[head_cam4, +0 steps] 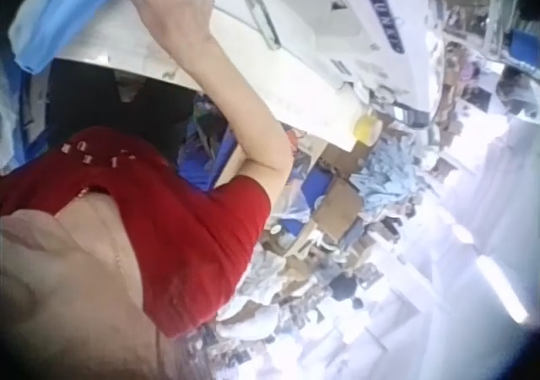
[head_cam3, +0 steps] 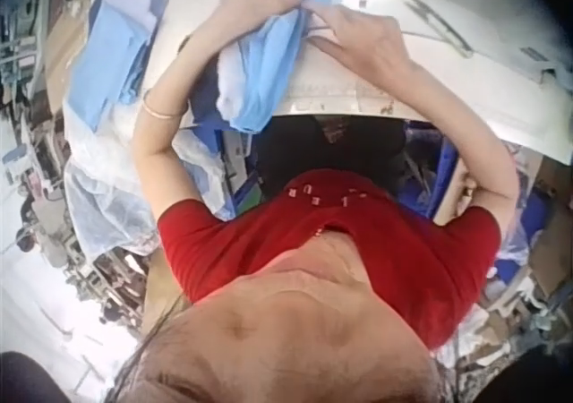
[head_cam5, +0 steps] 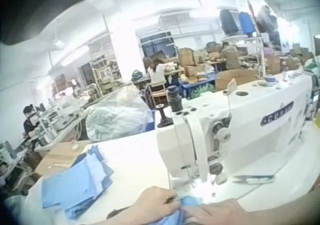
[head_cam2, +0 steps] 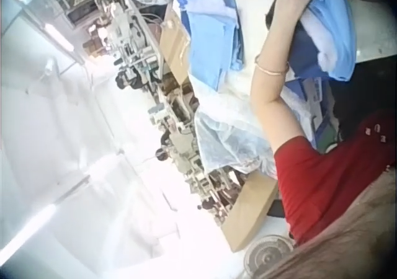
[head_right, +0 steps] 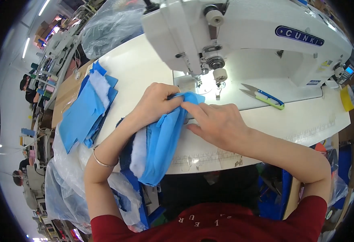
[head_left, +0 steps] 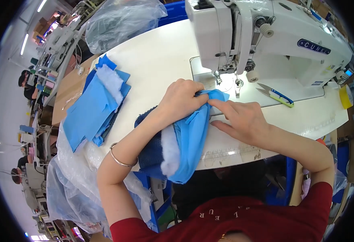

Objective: Sewing various pieces of blue and green fabric material together using an industrial sewing machine.

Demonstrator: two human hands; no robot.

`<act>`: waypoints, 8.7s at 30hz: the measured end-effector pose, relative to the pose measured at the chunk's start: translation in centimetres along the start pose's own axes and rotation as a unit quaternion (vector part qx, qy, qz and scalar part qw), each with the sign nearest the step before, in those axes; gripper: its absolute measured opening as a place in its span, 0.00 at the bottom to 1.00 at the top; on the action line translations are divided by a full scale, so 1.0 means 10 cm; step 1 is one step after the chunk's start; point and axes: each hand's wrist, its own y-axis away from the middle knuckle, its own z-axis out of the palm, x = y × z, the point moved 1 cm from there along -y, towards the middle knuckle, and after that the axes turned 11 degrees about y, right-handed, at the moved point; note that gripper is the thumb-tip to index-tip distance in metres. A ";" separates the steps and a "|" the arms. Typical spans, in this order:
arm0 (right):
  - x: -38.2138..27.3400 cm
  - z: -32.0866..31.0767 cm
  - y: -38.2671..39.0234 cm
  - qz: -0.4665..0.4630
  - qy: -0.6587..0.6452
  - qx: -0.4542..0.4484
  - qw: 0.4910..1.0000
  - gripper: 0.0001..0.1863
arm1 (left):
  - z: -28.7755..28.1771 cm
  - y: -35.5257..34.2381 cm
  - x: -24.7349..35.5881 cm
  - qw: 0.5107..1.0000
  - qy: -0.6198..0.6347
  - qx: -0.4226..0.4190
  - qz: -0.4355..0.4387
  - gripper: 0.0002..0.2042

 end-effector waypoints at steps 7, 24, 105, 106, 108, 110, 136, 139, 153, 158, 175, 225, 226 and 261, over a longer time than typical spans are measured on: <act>0.29 0.18 -0.03 -0.142 0.078 -0.035 0.986 0.13 | 0.09 -0.17 -0.09 0.998 0.033 0.032 -0.051 0.13; 0.37 0.06 -0.01 -0.092 0.097 0.067 0.989 0.12 | 0.07 -0.07 -0.09 0.983 0.134 -0.006 -0.129 0.12; 0.43 0.11 -0.03 -0.106 0.094 0.046 0.989 0.16 | 0.23 -0.31 -0.06 0.988 0.076 0.122 -0.058 0.06; 0.43 0.11 -0.04 -0.108 0.095 0.045 0.989 0.16 | 0.25 -0.33 -0.11 0.988 0.076 0.124 -0.058 0.06; 0.43 0.12 -0.05 -0.104 0.102 0.055 0.988 0.15 | 0.27 -0.34 -0.17 0.985 0.109 0.134 -0.023 0.06; 0.44 0.10 -0.07 -0.103 0.101 0.062 0.988 0.15 | 0.23 -0.35 -0.11 0.988 0.080 0.130 -0.033 0.06; 0.45 0.05 -0.07 -0.063 0.143 -0.034 0.987 0.21 | 0.16 -0.41 -0.20 0.989 0.035 0.144 0.012 0.10; 0.45 0.05 -0.08 -0.043 0.130 -0.044 0.990 0.22 | 0.15 -0.46 -0.27 0.987 0.040 0.151 0.021 0.11; 0.44 0.07 -0.08 -0.032 0.148 -0.069 0.986 0.21 | 0.16 -0.57 -0.46 0.986 0.043 0.151 0.054 0.11; 0.43 0.08 -0.11 -0.022 0.140 -0.056 0.988 0.21 | 0.15 -0.59 -0.50 0.984 0.040 0.162 0.053 0.09; 0.41 0.03 -0.15 -0.054 0.128 -0.031 0.990 0.18 | 0.14 -0.54 -0.43 0.983 0.053 0.172 0.021 0.07; 0.35 0.06 -0.11 -0.051 0.088 0.036 0.994 0.12 | -0.28 0.43 -0.57 0.902 -0.264 0.315 0.137 0.21; 0.37 0.03 -0.10 -0.048 0.093 0.037 0.994 0.12 | -0.27 0.51 -0.62 0.902 -0.265 0.318 0.120 0.20; 0.71 0.49 0.00 -0.091 0.138 0.122 0.979 0.08 | -0.88 1.54 -0.89 0.909 -0.260 0.301 -0.121 0.15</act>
